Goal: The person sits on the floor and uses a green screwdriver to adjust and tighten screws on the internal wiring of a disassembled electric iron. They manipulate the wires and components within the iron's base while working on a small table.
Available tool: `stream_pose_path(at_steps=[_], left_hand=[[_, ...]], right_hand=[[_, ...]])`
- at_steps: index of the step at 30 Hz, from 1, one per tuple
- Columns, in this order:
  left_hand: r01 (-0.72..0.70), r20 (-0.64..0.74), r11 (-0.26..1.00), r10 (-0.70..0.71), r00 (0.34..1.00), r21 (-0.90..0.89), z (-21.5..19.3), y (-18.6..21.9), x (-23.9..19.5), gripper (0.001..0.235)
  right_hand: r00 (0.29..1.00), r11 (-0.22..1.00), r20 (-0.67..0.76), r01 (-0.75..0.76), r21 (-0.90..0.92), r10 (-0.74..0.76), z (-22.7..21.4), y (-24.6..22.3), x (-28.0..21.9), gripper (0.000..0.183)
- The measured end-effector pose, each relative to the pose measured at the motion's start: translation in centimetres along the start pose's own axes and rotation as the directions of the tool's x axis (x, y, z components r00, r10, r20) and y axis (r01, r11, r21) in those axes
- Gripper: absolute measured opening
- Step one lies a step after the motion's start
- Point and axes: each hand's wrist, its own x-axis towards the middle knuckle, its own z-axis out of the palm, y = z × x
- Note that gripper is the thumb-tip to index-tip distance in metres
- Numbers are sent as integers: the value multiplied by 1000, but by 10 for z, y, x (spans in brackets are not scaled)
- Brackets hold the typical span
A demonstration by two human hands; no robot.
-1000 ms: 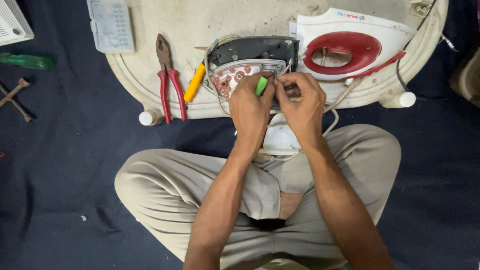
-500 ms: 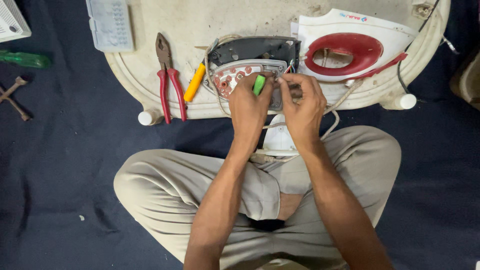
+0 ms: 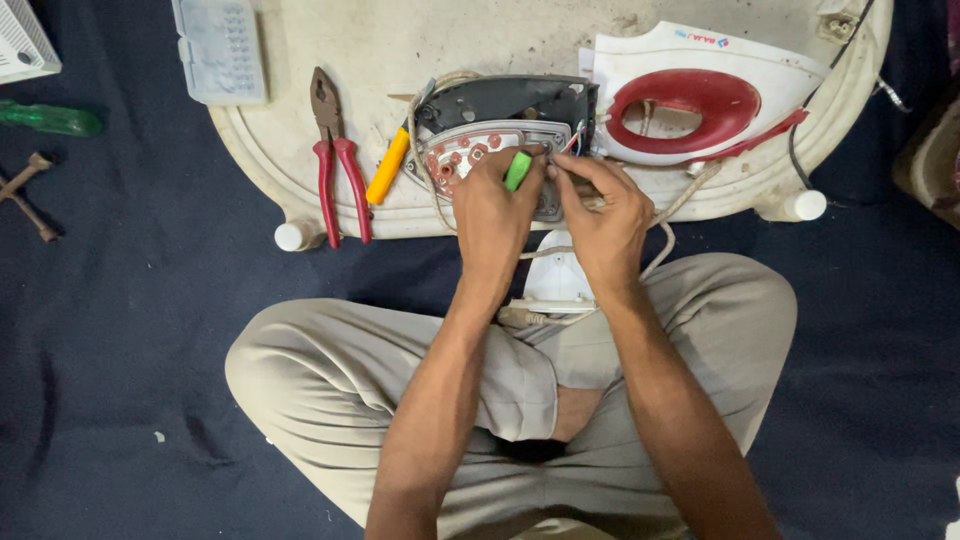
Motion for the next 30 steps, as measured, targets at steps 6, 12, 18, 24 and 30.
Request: stream_pose_path(at_steps=[6, 12, 18, 24, 30], left_hand=[[226, 108, 971, -217, 970, -76, -3, 6, 1, 23], [106, 106, 987, -94, 990, -118, -5, 2, -1, 22], [-185, -27, 978, 188, 982, 96, 0, -4, -6, 16], [-79, -21, 996, 80, 997, 45, 3, -4, -5, 18], [9, 2, 1000, -9, 1000, 9, -1, 1, -3, 19]], right_hand=[[998, 995, 0, -58, 76, 58, 1, 5, -1, 17], [1000, 999, -17, 1, -40, -2, 3, 6, 3, 14], [996, 992, -4, 83, -93, -84, -2, 1, 6, 11], [1000, 997, 6, -17, -70, 17, 0, 0, 4, 12], [996, 992, -24, -87, 95, 89, 11, 15, -4, 14]])
